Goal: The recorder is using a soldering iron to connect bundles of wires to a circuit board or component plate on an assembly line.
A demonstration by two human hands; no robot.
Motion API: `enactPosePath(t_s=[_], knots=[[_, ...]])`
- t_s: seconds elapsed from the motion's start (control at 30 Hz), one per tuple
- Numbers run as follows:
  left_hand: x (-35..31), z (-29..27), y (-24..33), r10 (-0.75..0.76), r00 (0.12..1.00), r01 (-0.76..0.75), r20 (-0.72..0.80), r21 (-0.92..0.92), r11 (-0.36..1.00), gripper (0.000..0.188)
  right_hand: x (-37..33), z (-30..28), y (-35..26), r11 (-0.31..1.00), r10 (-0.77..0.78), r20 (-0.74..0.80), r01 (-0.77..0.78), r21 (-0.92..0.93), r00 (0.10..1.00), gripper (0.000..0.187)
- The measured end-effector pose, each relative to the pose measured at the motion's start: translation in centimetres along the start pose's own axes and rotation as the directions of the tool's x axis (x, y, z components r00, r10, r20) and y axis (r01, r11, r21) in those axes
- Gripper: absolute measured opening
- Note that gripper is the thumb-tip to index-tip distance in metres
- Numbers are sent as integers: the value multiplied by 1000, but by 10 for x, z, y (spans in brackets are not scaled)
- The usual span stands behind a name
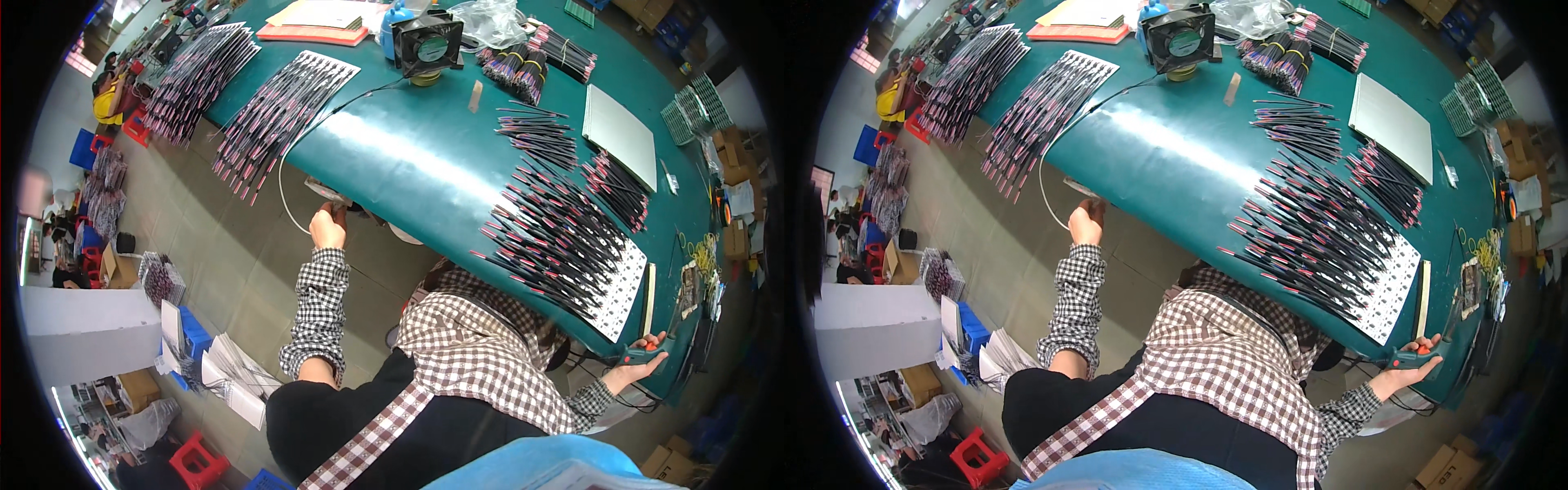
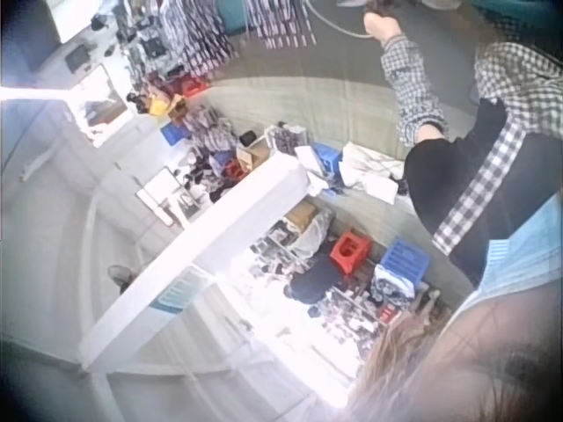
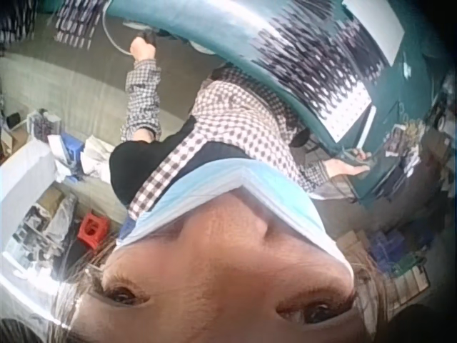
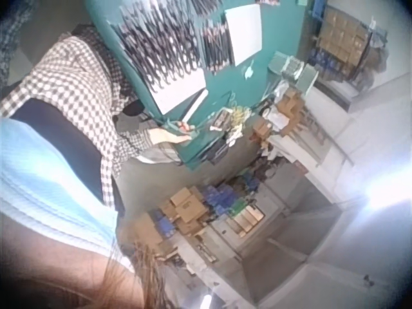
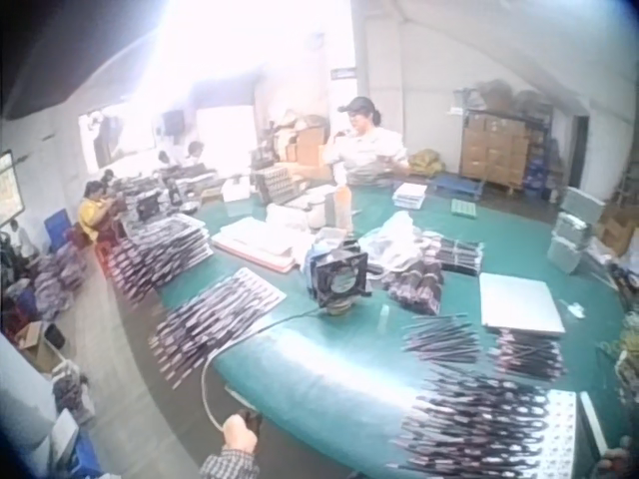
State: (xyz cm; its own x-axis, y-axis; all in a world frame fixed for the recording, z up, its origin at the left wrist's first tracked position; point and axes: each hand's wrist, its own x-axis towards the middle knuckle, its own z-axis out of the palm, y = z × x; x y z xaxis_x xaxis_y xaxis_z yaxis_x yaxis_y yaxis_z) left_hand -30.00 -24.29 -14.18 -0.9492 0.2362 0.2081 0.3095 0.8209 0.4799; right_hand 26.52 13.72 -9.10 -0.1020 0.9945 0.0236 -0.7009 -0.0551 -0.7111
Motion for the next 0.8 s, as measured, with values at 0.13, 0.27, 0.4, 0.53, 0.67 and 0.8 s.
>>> enactPosePath(t_s=[0.13, 0.27, 0.4, 0.53, 0.67, 0.8], knots=[[3, 4, -7, 10, 1000, -10, -5, -45, 999, 21, -3, 7, 2, 999, -29, -24, 28, -32, 999, 52], [5, -8, 4, 10, 1000, -10, 28, 19, 1000, 24, -5, 12, 5, 999, -4, -12, 4, 37, 1000, 51], [9, -11, 1, 59, 998, -62, 28, 124, 990, 24, -8, 14, 6, 1000, -24, -36, 25, 17, 999, 51], [15, -23, 8, 26, 994, -44, 103, 177, 983, 25, -12, 22, 8, 999, -27, -27, 28, 18, 999, 52], [20, -67, 46, -129, 923, -30, 363, 401, 916, 29, -17, 31, 7, 999, -49, -60, 50, 22, 997, 53], [11, -160, 161, 305, 524, -304, 795, -160, 939, 34, -17, 25, 6, 999, -53, -41, 53, 4, 998, 54]])
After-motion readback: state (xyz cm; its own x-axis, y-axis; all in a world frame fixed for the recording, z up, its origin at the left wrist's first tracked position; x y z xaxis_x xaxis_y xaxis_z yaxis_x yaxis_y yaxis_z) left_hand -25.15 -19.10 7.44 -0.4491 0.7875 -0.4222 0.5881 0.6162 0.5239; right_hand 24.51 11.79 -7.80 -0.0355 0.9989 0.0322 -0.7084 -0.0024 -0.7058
